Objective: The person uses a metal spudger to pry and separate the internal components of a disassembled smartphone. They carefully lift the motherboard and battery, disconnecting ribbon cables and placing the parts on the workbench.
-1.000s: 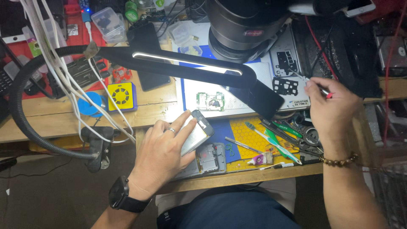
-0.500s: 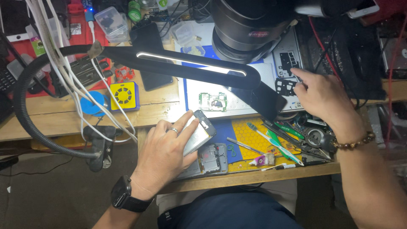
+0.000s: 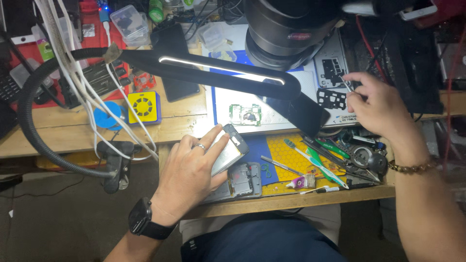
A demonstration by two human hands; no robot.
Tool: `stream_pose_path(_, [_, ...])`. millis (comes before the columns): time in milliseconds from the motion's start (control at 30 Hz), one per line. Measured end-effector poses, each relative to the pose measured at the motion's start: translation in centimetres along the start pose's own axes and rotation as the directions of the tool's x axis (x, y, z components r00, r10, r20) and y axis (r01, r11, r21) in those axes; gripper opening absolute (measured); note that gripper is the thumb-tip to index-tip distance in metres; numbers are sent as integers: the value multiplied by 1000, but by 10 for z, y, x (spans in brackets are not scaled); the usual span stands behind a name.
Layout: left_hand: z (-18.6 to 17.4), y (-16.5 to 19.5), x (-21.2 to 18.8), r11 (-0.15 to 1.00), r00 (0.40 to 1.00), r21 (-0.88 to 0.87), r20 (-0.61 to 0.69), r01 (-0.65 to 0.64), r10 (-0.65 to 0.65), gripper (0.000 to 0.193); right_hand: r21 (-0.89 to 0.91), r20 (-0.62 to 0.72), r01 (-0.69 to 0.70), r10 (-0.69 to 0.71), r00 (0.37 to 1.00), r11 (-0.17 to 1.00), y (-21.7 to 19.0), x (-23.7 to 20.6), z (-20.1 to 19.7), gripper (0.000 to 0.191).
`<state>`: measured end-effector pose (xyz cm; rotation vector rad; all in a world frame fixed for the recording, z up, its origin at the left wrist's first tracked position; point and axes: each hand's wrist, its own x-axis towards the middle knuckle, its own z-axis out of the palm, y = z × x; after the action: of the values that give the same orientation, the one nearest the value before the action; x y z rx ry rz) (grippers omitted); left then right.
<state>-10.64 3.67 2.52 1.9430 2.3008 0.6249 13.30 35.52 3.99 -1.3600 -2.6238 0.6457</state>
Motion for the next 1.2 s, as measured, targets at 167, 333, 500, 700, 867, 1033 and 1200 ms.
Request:
stream_pose_path(167, [0, -2, -6, 1000, 999, -14, -38, -11, 11, 70, 92, -7, 96, -96, 995, 991, 8, 5, 8, 49])
stream_pose_path(333, [0, -1, -5, 1000, 1000, 3, -28, -4, 4, 69, 333, 41, 0, -14, 999, 943, 11, 10, 10, 54])
stream_pose_path(500, [0, -2, -4, 1000, 1000, -4, -18, 1, -1, 69, 730, 172, -200, 107, 979, 654, 11, 5, 3, 51])
stream_pose_path(700, [2, -5, -8, 999, 997, -46, -70, -30, 27, 73, 839, 117, -108, 16, 993, 534, 3, -10, 3, 25])
stream_pose_path(867, [2, -6, -11, 999, 996, -39, -87, -36, 33, 74, 786, 246, -153, -77, 966, 598, -38, -54, 44, 15])
stream_pose_path(1033, [5, 6, -18, 997, 995, -67, -89, -50, 44, 74, 540, 235, -72, -68, 970, 838, -94, -94, 85, 17])
stream_pose_path(1200, [10, 19, -30, 993, 988, -89, -137, -80, 67, 75, 506, 167, 25, -126, 978, 862, -109, -103, 96, 19])
